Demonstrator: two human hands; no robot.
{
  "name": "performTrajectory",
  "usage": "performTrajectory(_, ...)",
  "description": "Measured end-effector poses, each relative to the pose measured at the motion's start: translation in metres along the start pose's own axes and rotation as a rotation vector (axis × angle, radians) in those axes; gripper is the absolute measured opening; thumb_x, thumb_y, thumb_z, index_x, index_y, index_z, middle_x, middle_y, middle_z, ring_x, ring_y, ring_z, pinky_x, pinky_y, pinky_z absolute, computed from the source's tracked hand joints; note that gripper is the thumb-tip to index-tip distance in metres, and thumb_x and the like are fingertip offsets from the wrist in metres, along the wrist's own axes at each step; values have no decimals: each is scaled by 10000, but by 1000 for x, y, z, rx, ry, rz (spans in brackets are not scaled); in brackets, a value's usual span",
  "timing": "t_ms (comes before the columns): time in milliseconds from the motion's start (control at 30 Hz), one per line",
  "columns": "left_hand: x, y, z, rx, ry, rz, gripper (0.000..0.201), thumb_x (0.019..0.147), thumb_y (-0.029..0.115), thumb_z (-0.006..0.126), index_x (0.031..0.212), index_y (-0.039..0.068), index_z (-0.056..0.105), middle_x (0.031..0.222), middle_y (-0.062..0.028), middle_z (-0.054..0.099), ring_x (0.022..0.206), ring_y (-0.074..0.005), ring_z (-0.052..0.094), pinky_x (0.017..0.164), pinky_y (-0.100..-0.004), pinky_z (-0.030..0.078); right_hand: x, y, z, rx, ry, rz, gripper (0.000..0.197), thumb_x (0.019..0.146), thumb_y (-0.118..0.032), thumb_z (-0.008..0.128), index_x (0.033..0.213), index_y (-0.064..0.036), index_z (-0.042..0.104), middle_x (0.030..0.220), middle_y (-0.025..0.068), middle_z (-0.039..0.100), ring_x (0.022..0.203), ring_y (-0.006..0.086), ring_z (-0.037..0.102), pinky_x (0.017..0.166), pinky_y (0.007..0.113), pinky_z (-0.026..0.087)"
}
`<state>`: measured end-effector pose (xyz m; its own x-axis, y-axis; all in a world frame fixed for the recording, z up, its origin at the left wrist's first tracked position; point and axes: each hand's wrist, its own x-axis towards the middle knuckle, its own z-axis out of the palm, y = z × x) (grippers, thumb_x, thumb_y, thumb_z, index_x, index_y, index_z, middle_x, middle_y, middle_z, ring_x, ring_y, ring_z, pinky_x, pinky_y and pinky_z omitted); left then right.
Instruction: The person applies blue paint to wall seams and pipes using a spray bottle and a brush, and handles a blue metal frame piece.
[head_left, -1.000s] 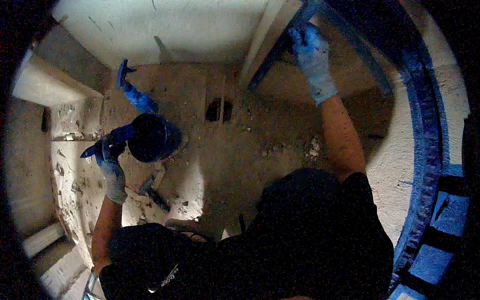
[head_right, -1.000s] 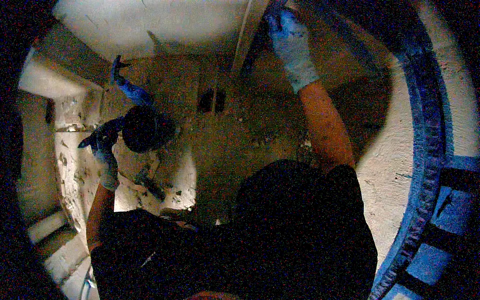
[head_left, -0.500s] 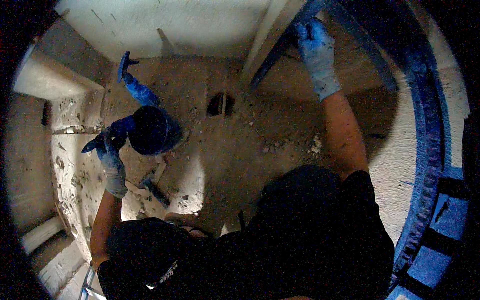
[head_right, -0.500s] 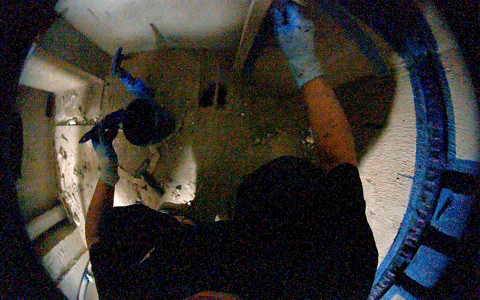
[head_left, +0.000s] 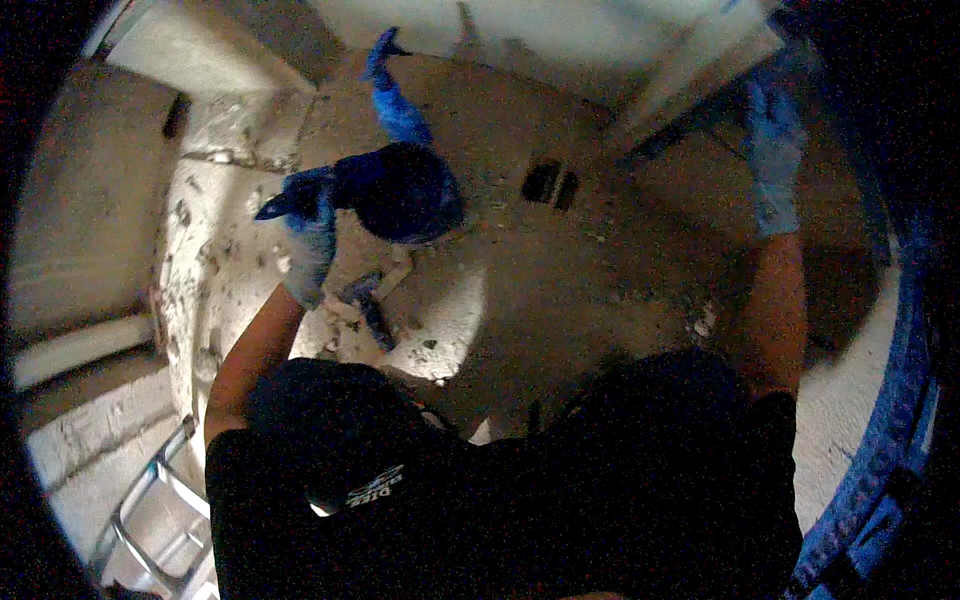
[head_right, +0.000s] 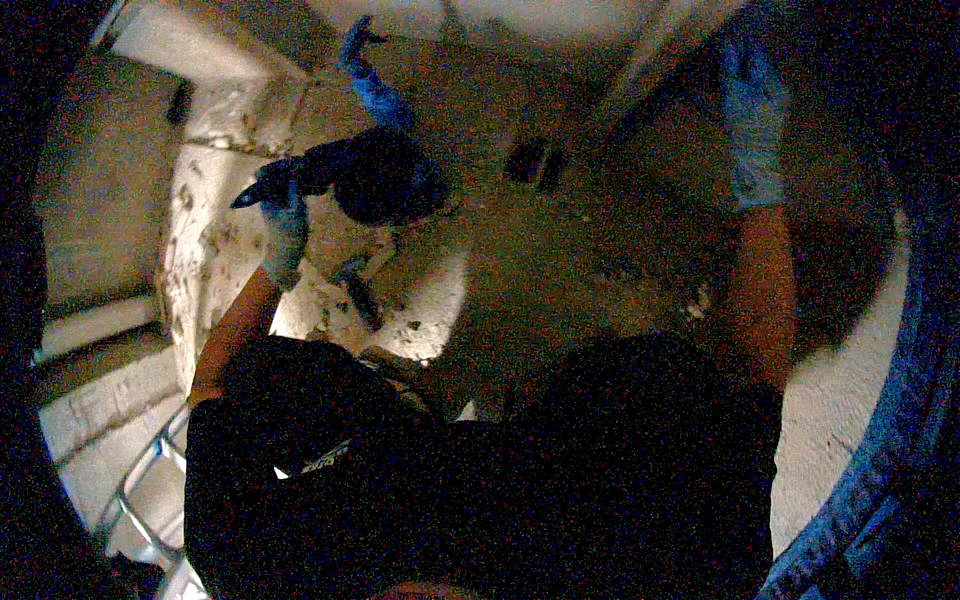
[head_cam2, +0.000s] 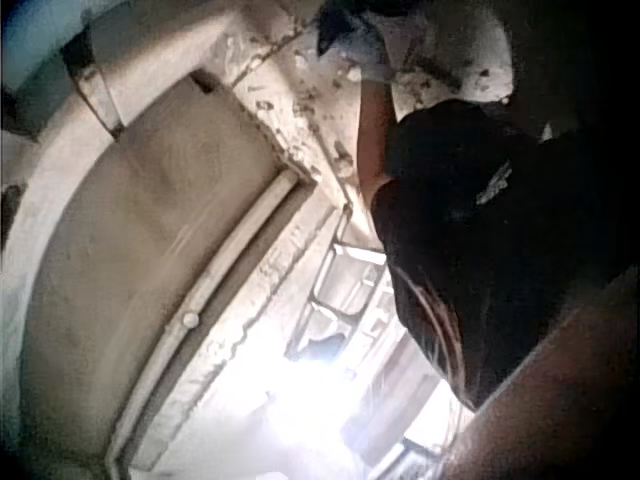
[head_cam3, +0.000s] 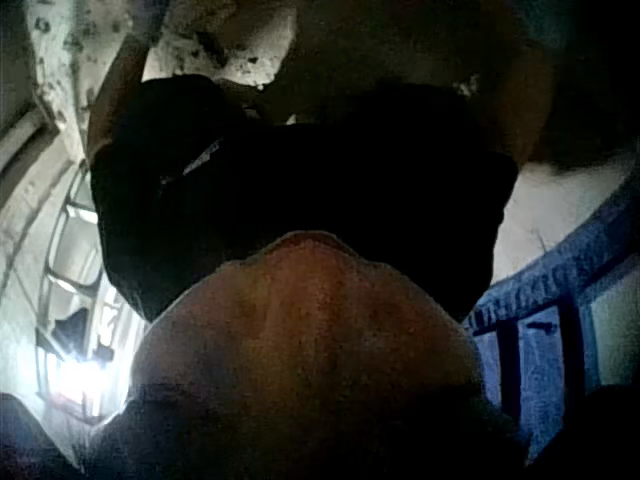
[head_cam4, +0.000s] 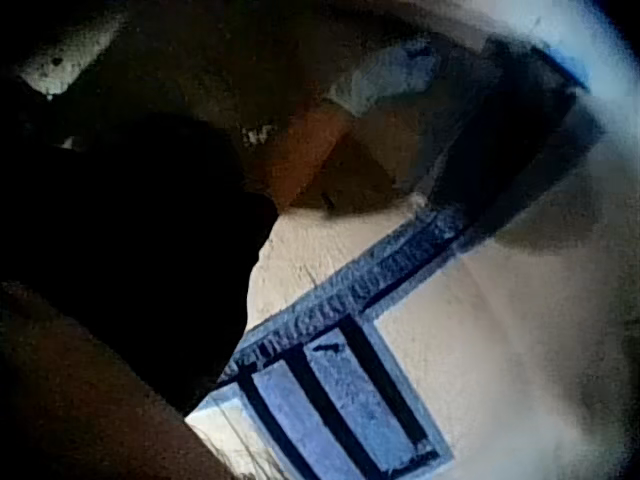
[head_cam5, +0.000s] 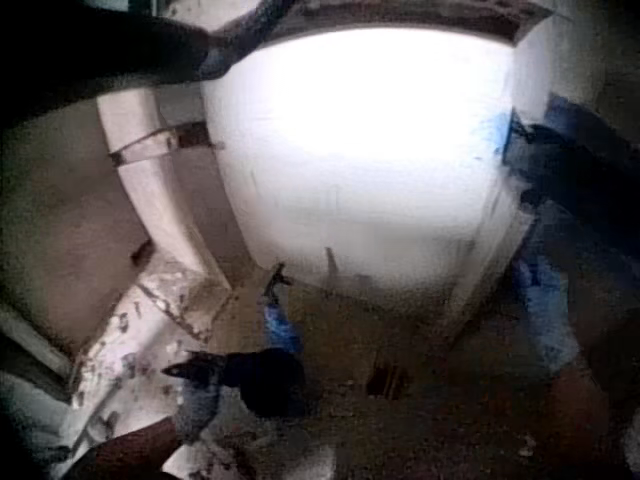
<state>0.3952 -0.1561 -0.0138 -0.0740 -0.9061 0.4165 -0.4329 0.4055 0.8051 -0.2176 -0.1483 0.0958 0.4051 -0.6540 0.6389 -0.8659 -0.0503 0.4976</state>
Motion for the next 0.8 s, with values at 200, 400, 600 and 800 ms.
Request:
performTrajectory(200, -18, -30, -13, 173, -311, 37, 126, 858, 31, 584, 980, 50, 560, 963, -52, 605, 853, -118, 571, 769, -264, 480, 27, -49, -12, 474, 39, 633, 348, 882, -316, 591, 1084, -33, 615, 953, 142, 656, 825, 189, 605, 696, 335, 482)
performTrajectory(400, -11, -22, -9, 183, -180, -8, 145, 896, 34, 545, 1040, 38, 534, 987, -68, 593, 846, -128, 573, 773, -269, 484, 47, -52, -28, 455, -123, 627, 274, 865, -288, 609, 996, -49, 623, 899, 141, 646, 755, 249, 622, 660, 363, 484)
performTrajectory(600, 16, 21, -12, 129, -143, 158, 174, 879, 8, 561, 1038, 26, 493, 984, -87, 578, 839, -139, 582, 747, -283, 516, 40, -53, -24, 564, 93, 508, 196, 863, -198, 610, 982, -44, 627, 895, 150, 639, 767, 261, 626, 673, 372, 495)
performTrajectory(800, 77, 100, 39, -131, -118, 342, 214, 843, -15, 601, 1023, 35, 498, 995, -84, 584, 857, -165, 593, 776, -303, 509, 34, -46, -21, 648, 222, 400, 154, 849, -125, 608, 955, -15, 622, 871, 148, 639, 748, 259, 626, 658, 349, 498)
